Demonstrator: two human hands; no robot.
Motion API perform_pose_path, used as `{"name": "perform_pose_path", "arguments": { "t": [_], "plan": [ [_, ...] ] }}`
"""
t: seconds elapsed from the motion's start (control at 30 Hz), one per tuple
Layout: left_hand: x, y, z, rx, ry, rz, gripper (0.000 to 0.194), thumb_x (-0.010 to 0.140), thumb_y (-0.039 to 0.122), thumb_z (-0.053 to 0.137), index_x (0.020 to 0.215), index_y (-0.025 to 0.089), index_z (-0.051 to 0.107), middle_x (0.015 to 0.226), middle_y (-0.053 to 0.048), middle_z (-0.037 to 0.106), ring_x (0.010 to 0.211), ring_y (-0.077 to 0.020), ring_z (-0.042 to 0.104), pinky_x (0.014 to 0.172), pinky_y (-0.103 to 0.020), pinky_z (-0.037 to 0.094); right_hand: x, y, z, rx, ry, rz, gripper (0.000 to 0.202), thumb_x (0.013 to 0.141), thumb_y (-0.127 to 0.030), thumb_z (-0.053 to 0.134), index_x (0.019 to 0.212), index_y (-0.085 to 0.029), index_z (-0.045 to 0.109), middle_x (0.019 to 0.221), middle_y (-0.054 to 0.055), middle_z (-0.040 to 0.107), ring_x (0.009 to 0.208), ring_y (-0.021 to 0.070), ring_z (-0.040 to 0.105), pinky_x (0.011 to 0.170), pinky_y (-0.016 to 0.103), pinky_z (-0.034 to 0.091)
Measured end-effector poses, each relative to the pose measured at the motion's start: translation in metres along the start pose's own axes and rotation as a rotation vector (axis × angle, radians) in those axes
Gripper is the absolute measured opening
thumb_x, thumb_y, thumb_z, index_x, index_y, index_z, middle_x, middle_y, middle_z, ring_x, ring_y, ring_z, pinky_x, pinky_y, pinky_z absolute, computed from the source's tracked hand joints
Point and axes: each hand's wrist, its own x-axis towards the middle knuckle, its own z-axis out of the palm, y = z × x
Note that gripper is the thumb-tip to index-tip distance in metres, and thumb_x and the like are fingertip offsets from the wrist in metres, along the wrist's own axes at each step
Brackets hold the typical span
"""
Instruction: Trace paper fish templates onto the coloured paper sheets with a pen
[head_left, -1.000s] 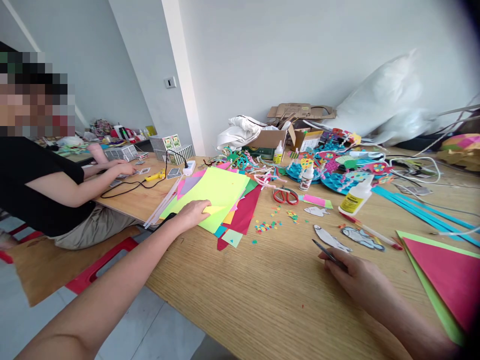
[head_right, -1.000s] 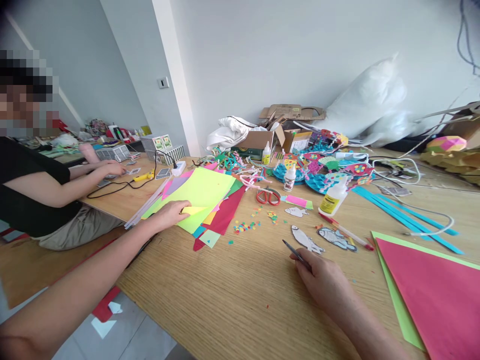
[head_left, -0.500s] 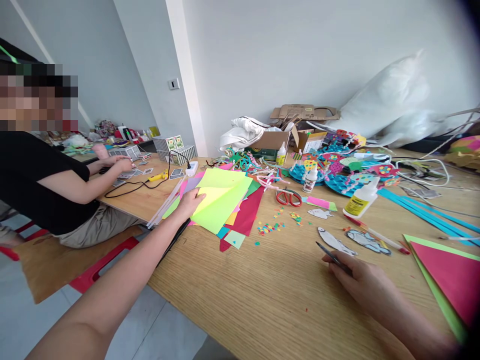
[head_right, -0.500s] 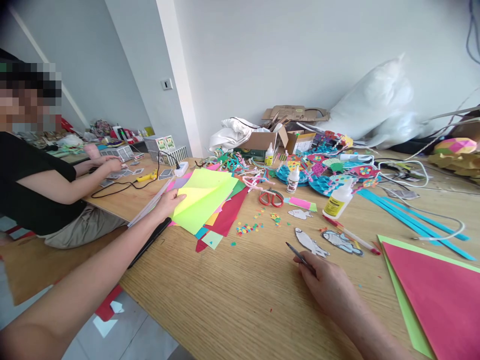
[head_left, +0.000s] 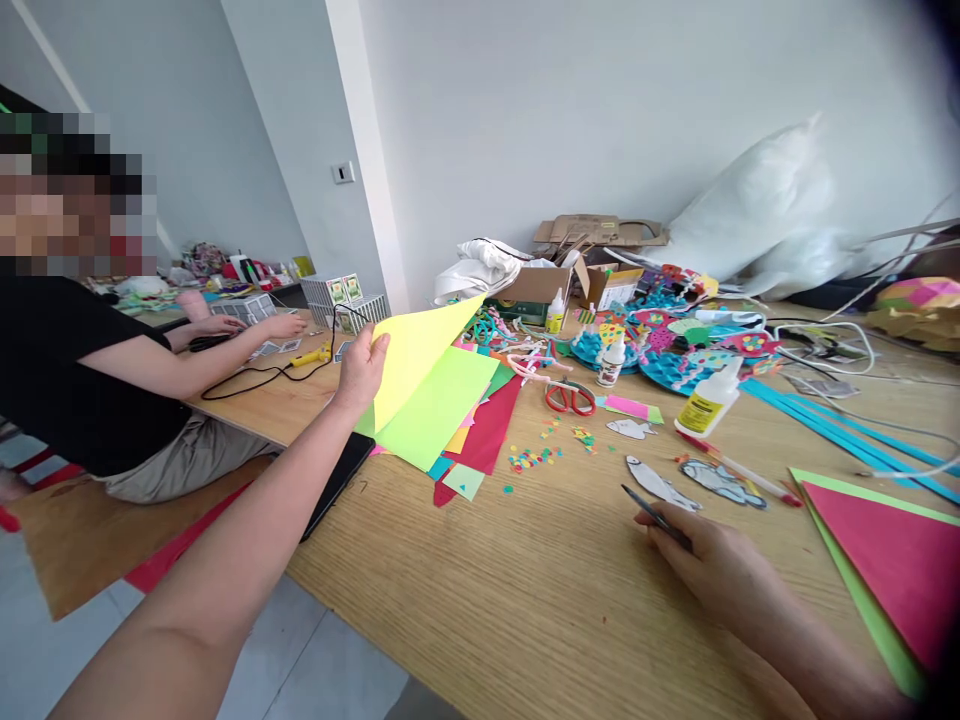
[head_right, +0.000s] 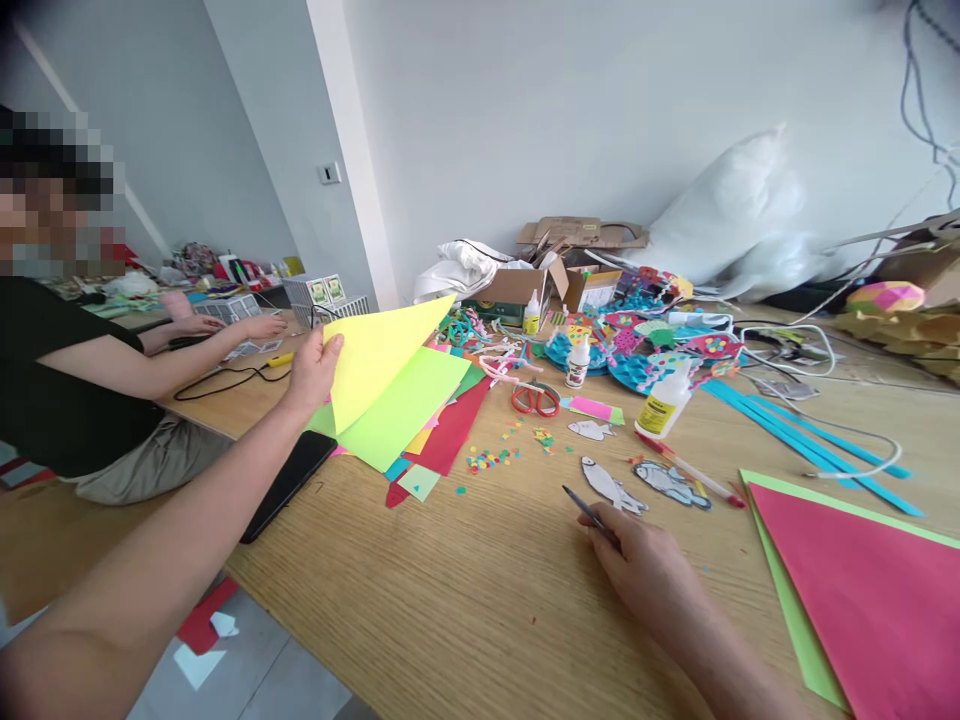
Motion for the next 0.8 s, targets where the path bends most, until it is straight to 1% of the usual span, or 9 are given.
{"name": "perform_pose_path", "arguments": {
  "t": [0.07, 0.17, 0.3, 0.4, 0.47, 0.57, 0.63, 0.73, 0.8],
  "plan": [
    [0.005, 0.002, -0.003, -0.058, 0.07, 0.017, 0.024, 0.087, 0.035, 0.043, 0.095, 0.014, 0.053, 0.086, -0.005, 0.061, 0.078, -0.0166, 0.057, 0.071, -0.027, 0.046, 0.0, -0.001, -0.001, -0.003, -0.02, 0.005, 0.028, 0.073, -0.031, 0.04, 0.079, -0.022, 0.066, 0.072, 0.005, 0.072, 0.065, 0.0234, 0.067, 0.056, 0.031, 0.048],
    [0.009, 0.008, -0.005, -0.343, 0.175, 0.016, 0.021, 0.084, 0.033, 0.051, 0.095, 0.015, 0.054, 0.091, -0.004, 0.062, 0.083, -0.0164, 0.059, 0.076, -0.028, 0.048, 0.001, -0.001, -0.001, 0.019, -0.032, -0.002, 0.031, 0.074, -0.031, 0.038, 0.082, -0.02, 0.065, 0.077, 0.007, 0.072, 0.071, 0.0235, 0.067, 0.06, 0.031, 0.048],
    [0.004, 0.02, -0.002, -0.643, 0.174, -0.07, 0.019, 0.085, 0.025, 0.048, 0.102, 0.016, 0.05, 0.096, -0.003, 0.064, 0.08, -0.0141, 0.061, 0.075, -0.029, 0.051, -0.001, -0.008, -0.005, 0.113, -0.005, 0.05, 0.025, 0.072, -0.028, 0.043, 0.079, -0.02, 0.065, 0.075, 0.006, 0.071, 0.071, 0.0233, 0.065, 0.062, 0.032, 0.046],
    [-0.002, 0.03, -0.002, -0.767, 0.162, -0.176, 0.014, 0.086, 0.014, 0.042, 0.098, 0.015, 0.048, 0.09, 0.0, 0.065, 0.073, -0.0116, 0.062, 0.075, -0.03, 0.053, -0.005, -0.019, -0.007, 0.372, 0.018, 0.174, 0.02, 0.069, -0.025, 0.048, 0.079, -0.018, 0.064, 0.071, 0.006, 0.068, 0.06, 0.02, 0.061, 0.056, 0.03, 0.043],
    [-0.004, 0.034, -0.005, -0.895, 0.222, -0.353, 0.016, 0.082, 0.006, 0.042, 0.093, 0.014, 0.05, 0.084, 0.002, 0.065, 0.073, -0.0113, 0.062, 0.077, -0.032, 0.053, -0.007, -0.027, -0.005, 0.45, -0.004, 0.216, 0.023, 0.07, -0.024, 0.048, 0.086, -0.018, 0.062, 0.071, 0.003, 0.066, 0.046, 0.0141, 0.055, 0.047, 0.027, 0.04],
    [-0.006, 0.038, -0.009, -0.98, 0.217, -0.53, 0.019, 0.079, 0.003, 0.041, 0.092, 0.014, 0.05, 0.081, 0.001, 0.066, 0.079, -0.0133, 0.063, 0.078, -0.035, 0.053, -0.012, -0.04, -0.002, 0.586, -0.047, 0.257, 0.025, 0.073, -0.022, 0.045, 0.093, -0.017, 0.059, 0.075, 0.001, 0.066, 0.036, 0.0078, 0.048, 0.039, 0.023, 0.036],
    [-0.008, 0.041, -0.011, -1.0, 0.205, -0.579, 0.021, 0.077, 0.002, 0.041, 0.091, 0.015, 0.051, 0.083, 0.001, 0.067, 0.081, -0.0142, 0.063, 0.078, -0.036, 0.053, -0.016, -0.052, -0.002, 0.688, -0.096, 0.258, 0.022, 0.075, -0.021, 0.044, 0.092, -0.016, 0.058, 0.078, 0.002, 0.067, 0.036, 0.0053, 0.049, 0.038, 0.02, 0.035],
    [-0.013, 0.049, -0.013, -1.038, 0.215, -0.624, 0.022, 0.077, 0.001, 0.04, 0.09, 0.015, 0.052, 0.088, -0.001, 0.068, 0.087, -0.0138, 0.063, 0.081, -0.032, 0.052, -0.022, -0.074, -0.007, 0.855, -0.191, 0.249, 0.021, 0.08, -0.025, 0.045, 0.093, -0.016, 0.059, 0.087, 0.005, 0.068, 0.044, 0.0052, 0.056, 0.035, 0.017, 0.027],
    [-0.016, 0.057, -0.014, -1.039, 0.22, -0.611, 0.025, 0.079, 0.0, 0.038, 0.092, 0.014, 0.053, 0.088, -0.002, 0.068, 0.088, -0.0136, 0.064, 0.081, -0.031, 0.052, -0.024, -0.09, -0.011, 1.157, -0.271, 0.279, 0.024, 0.083, -0.029, 0.048, 0.102, -0.017, 0.057, 0.092, 0.007, 0.067, 0.053, 0.0071, 0.062, 0.035, 0.015, 0.022]
  ]
}}
